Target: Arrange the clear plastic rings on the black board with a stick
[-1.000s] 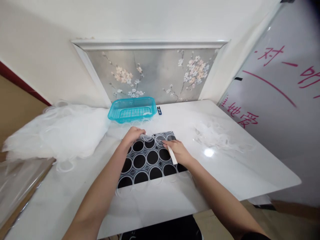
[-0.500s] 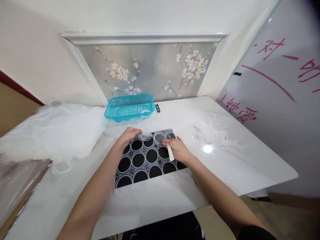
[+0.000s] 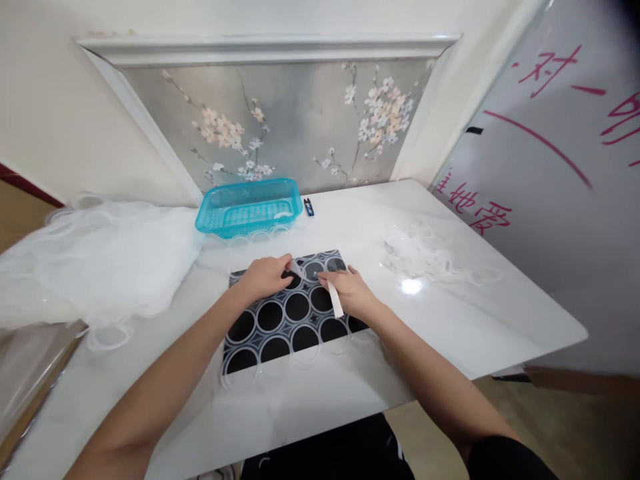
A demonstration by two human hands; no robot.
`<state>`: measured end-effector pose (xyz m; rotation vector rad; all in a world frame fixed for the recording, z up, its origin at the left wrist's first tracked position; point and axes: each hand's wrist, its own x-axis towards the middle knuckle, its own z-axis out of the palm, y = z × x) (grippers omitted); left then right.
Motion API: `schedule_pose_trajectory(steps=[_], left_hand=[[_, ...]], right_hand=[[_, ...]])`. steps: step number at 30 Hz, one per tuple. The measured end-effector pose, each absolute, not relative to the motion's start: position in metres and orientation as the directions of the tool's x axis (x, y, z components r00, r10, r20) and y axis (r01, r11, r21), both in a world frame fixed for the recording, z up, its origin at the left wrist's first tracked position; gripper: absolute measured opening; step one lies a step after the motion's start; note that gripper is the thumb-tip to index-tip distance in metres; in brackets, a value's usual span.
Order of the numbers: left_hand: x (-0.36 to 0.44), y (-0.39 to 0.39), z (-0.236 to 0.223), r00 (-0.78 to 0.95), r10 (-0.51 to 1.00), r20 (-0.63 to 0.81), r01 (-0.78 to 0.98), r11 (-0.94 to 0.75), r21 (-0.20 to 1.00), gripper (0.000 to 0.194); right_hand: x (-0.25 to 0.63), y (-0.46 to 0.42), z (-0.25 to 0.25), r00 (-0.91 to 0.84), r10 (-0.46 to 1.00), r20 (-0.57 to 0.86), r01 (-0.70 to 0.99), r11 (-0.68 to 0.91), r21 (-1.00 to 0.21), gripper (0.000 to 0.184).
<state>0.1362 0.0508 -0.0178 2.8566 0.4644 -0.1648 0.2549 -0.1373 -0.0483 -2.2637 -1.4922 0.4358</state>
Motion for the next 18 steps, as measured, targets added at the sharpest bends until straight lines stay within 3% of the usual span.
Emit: schedule_pose_trajectory(steps=[4, 6, 8, 10, 13, 15, 18], left_hand=[[0.134, 0.038, -0.014, 0.985, 0.170, -0.038, 0.167, -0.984, -0.068, 0.043], [0.135, 0.033, -0.012, 0.997, 0.067, -0.030, 0.061, -0.984, -0.169, 0.036], [0.137, 0.033, -0.011, 0.999, 0.023, -0.027, 0.017, -0.982, -0.189, 0.022], [0.139, 0.039, -0.012, 0.996, 0.081, 0.021, 0.084, -0.988, -0.127, 0.023], [0.142, 0.056, -0.017, 0.945, 0.317, 0.085, 0.310, -0.947, 0.084, 0.029], [0.143, 0.070, -0.021, 0.891, 0.450, 0.068, 0.424, -0.875, 0.235, 0.032], [0.143, 0.087, -0.027, 0.851, 0.525, 0.003, 0.478, -0.778, 0.408, 0.034]], right_hand=[[0.255, -0.137, -0.047, 0.388, 0.921, -0.047, 0.793, -0.359, -0.493, 0.039], [0.255, -0.137, -0.046, 0.390, 0.919, -0.059, 0.791, -0.367, -0.489, 0.038], [0.256, -0.138, -0.045, 0.390, 0.919, -0.065, 0.791, -0.370, -0.487, 0.038], [0.255, -0.139, -0.045, 0.389, 0.919, -0.066, 0.787, -0.369, -0.494, 0.038], [0.255, -0.140, -0.042, 0.385, 0.920, -0.073, 0.780, -0.367, -0.506, 0.037], [0.254, -0.141, -0.041, 0.384, 0.919, -0.083, 0.778, -0.371, -0.506, 0.037], [0.253, -0.141, -0.039, 0.383, 0.918, -0.103, 0.777, -0.380, -0.501, 0.038]])
